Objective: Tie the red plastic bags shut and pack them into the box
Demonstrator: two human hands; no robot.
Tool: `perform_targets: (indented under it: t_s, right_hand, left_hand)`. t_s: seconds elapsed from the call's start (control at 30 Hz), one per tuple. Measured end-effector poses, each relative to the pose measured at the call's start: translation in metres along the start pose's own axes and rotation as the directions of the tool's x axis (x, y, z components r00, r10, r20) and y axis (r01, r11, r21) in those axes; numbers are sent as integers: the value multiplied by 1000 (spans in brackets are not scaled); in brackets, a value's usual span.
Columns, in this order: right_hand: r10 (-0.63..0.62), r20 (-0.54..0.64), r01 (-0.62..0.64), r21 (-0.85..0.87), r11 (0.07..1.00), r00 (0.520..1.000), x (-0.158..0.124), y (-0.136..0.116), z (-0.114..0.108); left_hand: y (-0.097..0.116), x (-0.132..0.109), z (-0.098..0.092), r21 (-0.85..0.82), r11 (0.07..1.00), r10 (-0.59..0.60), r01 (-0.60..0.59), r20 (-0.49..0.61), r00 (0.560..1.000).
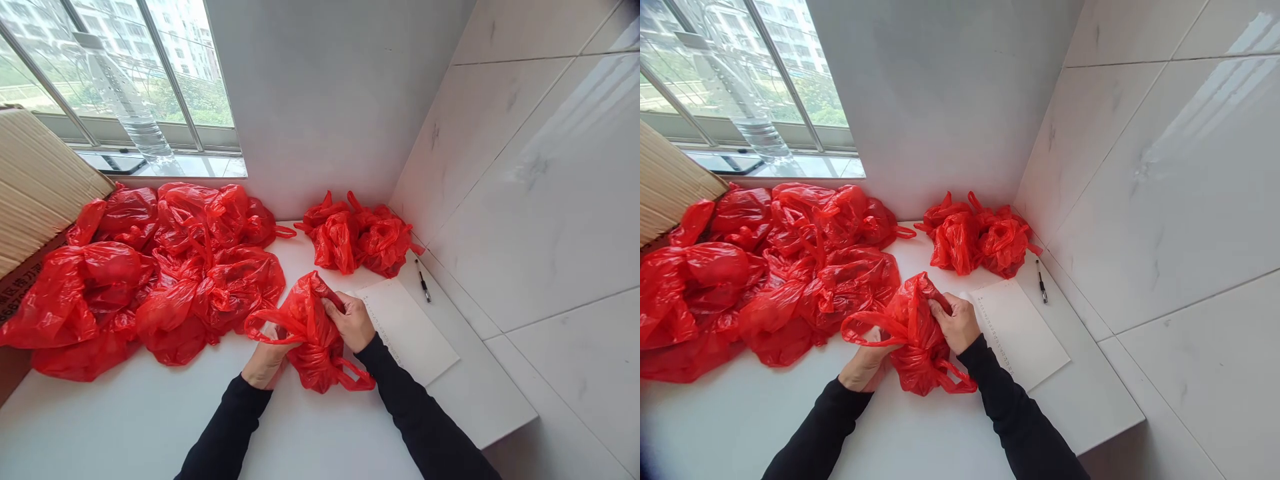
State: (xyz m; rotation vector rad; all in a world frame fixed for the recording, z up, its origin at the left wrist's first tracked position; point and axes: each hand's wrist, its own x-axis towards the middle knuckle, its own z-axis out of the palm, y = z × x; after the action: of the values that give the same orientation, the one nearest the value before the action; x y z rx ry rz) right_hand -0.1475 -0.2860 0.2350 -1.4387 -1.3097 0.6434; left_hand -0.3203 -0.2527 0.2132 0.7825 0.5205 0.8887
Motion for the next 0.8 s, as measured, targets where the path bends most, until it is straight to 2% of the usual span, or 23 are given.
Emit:
perform_targets:
  t_s: [0.07, 0.13, 0.3, 0.4, 0.5, 0.6, 0.8]
  right_hand:
    - [-16, -17, 15, -34, 999, 1000, 0, -1, 0]
    - [-9, 5, 9, 5, 1000, 1000, -1, -5, 0]
    - [-37, 248, -28, 252, 967, 968, -1, -14, -1]
    - [-37, 294, -57, 304, 951, 955, -1, -13, 0]
    - [-39, 283, -64, 344, 937, 958, -1, -10, 1]
    - [-32, 222, -47, 340, 939, 974, -1, -7, 3]
    - [-8, 162, -20, 170, 985, 987, 0, 1, 4]
  left_hand:
    - [0, -1, 0, 31, 999, 34, -34, -12, 999]
    - [0, -1, -1, 48, 997, 63, -61, -42, 997]
    - [0, 3, -7, 95, 991, 98, -94, -42, 994]
    - [-1, 6, -8, 168, 978, 133, -120, -69, 989]
    - [-1, 8, -8, 229, 966, 141, -117, -92, 986]
    - [-2, 7, -7, 237, 964, 150, -122, -103, 983]
    - [-2, 2, -5, 207, 964, 191, -166, -110, 975]
